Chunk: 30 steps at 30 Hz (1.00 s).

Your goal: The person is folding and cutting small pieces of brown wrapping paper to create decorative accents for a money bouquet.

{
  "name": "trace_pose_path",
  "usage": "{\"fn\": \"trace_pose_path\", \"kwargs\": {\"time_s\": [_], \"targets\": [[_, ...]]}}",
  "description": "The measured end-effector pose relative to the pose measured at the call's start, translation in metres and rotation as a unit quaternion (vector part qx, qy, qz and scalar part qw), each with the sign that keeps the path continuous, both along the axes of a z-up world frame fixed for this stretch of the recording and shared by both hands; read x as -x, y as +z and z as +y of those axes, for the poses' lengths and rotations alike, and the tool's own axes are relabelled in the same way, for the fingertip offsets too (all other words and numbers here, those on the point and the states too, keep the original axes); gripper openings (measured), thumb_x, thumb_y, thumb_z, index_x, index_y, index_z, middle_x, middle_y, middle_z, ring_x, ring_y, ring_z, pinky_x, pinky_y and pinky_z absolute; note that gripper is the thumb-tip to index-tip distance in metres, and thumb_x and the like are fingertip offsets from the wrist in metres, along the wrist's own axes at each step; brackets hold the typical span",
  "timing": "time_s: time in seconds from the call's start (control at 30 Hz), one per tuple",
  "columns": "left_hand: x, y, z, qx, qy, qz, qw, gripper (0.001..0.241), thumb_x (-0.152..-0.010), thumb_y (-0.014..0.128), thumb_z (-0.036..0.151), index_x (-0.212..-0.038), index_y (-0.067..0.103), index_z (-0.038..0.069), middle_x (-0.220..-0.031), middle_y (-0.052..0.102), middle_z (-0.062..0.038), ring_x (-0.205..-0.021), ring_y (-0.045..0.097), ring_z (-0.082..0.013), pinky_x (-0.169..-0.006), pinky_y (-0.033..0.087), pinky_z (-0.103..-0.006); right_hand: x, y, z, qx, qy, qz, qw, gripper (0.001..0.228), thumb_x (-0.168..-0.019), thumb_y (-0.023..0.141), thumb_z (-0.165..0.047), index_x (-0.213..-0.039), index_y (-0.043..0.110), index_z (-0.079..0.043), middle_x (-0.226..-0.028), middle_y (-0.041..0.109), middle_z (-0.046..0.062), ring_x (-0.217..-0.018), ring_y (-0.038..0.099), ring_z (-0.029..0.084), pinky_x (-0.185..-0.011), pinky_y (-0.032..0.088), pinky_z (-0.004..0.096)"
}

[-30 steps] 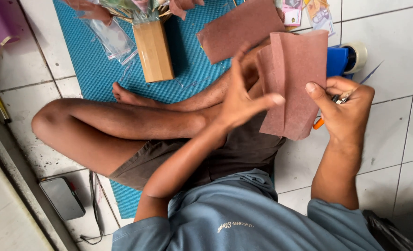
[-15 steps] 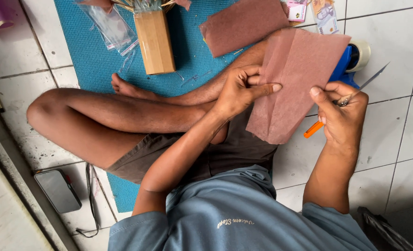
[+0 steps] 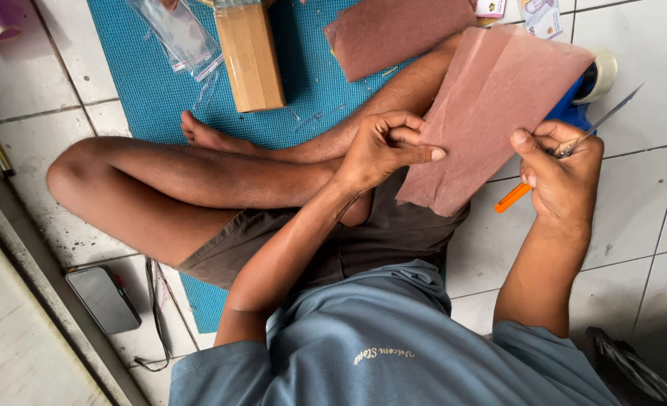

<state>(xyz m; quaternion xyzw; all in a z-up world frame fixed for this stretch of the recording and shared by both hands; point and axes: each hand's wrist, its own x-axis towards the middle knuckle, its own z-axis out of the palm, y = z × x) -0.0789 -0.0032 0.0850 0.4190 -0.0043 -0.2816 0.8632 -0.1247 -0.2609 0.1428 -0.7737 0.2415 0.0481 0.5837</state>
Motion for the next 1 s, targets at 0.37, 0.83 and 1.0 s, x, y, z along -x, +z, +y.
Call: {"fn": "trace_pose_path", "kwargs": {"time_s": [0.37,0.83,1.0], "targets": [[0.011,-0.011,0.006,0.018,-0.02,-0.007,1.0,0.031,-0.081,0.085,-0.002,-0.107,0.069,0.007,-0.09,0.079,-0.002,-0.084,0.073,-0.0072,-0.079,0.061,-0.0208,0.0,-0.002,0.006,-0.02,0.002,0.014,1.0,0.022,-0.092,0.082,-0.011,-0.092,0.062,-0.004,-0.083,0.068,0.008,-0.046,0.038,0.005,-0.044,0.028,0.019],[-0.001,0.032,0.006,-0.008,0.006,-0.035,0.999,0.012,-0.096,0.074,0.014,-0.104,0.073,0.006,-0.089,0.079,-0.003,-0.084,0.073,-0.0064,-0.073,0.063,-0.0206,0.003,0.018,0.015,-0.01,-0.015,-0.009,1.0,0.023,-0.089,0.084,-0.009,-0.089,0.063,-0.002,-0.078,0.066,0.01,-0.047,0.039,0.006,-0.044,0.029,0.021],[-0.008,0.035,0.016,-0.036,0.05,-0.068,0.996,0.01,-0.097,0.073,0.014,-0.103,0.073,0.006,-0.087,0.078,-0.001,-0.081,0.068,-0.002,-0.07,0.058,-0.017,0.004,0.012,0.017,-0.044,0.023,-0.002,0.999,0.02,-0.09,0.082,-0.006,-0.095,0.064,0.0,-0.078,0.067,0.009,-0.044,0.038,0.004,-0.044,0.03,0.019]]}}
